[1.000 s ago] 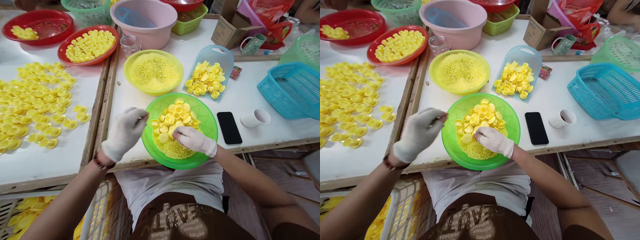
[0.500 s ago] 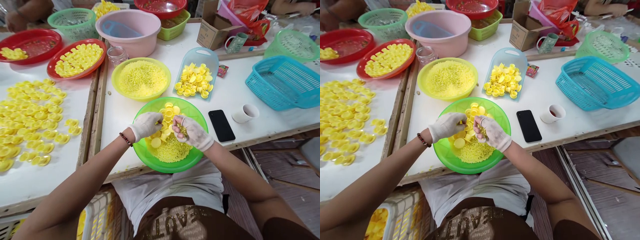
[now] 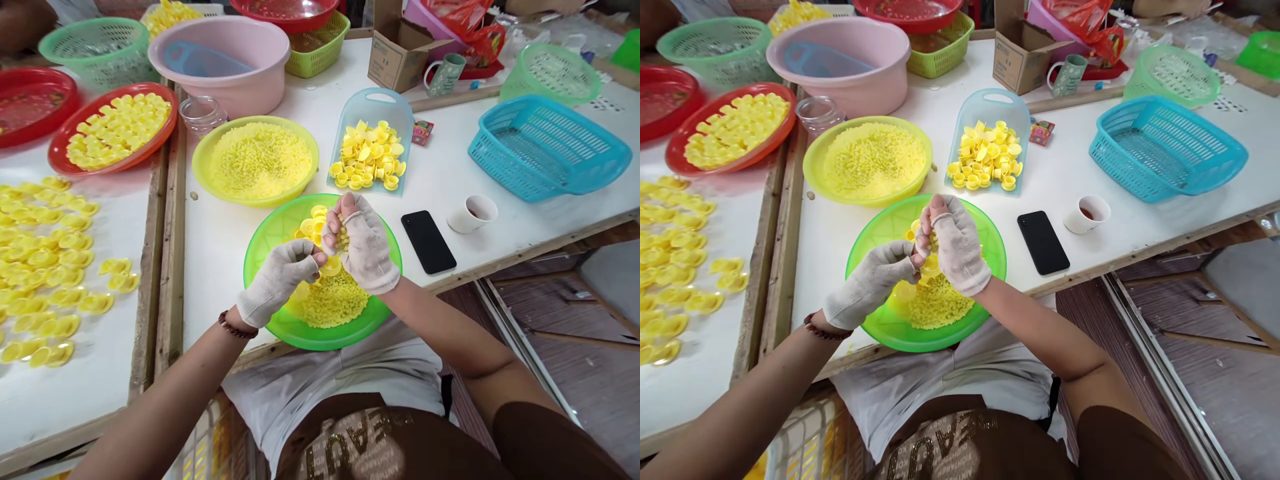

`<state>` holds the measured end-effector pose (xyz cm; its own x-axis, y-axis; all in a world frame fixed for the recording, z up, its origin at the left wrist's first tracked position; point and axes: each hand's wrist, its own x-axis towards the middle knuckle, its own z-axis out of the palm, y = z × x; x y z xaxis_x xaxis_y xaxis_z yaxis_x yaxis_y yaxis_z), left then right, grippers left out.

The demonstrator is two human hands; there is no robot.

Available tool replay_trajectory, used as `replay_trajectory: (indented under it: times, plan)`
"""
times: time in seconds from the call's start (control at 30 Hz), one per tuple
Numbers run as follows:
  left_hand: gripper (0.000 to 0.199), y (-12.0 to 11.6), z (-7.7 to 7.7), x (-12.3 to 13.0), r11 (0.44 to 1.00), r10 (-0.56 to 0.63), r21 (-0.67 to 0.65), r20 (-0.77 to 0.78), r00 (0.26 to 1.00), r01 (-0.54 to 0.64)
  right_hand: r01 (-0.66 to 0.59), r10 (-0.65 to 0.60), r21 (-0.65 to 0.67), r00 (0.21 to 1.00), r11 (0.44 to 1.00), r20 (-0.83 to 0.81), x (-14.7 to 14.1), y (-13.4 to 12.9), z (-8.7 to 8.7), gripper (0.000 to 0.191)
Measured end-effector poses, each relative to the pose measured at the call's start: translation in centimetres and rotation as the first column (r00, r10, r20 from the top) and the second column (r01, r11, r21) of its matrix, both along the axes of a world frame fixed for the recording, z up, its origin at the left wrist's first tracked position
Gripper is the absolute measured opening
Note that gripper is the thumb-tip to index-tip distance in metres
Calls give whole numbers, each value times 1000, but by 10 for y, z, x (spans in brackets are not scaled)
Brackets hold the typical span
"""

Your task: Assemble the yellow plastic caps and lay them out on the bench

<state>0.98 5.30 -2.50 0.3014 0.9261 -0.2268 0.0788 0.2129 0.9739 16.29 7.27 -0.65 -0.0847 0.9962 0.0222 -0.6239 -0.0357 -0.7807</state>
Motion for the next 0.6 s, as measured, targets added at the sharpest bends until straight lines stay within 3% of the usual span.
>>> replay_trajectory:
  times: [0.13,0.3,0.4,0.53,0.6]
  plan:
    - [26,-5,-11,4,998,57,-16,64,996,-56,17,-18,86,1000,996,5,-6,0,-6,40]
    - [26,-7,-9,2,996,91,-34,107,990,-88,-1,1,-1,1000,1000,-3,1,0,1,39]
    - [25,-11,-3,-2,991,130,9,54,990,-131,-59,60,-34,998,998,27,11,-3,6,40]
    - [26,-16,3,-9,966,233,132,-79,969,-221,-158,156,-7,960,987,234,28,-15,-4,34]
    - [29,-19,4,-12,975,215,60,-32,976,-213,-209,151,93,892,973,426,36,-22,-14,30]
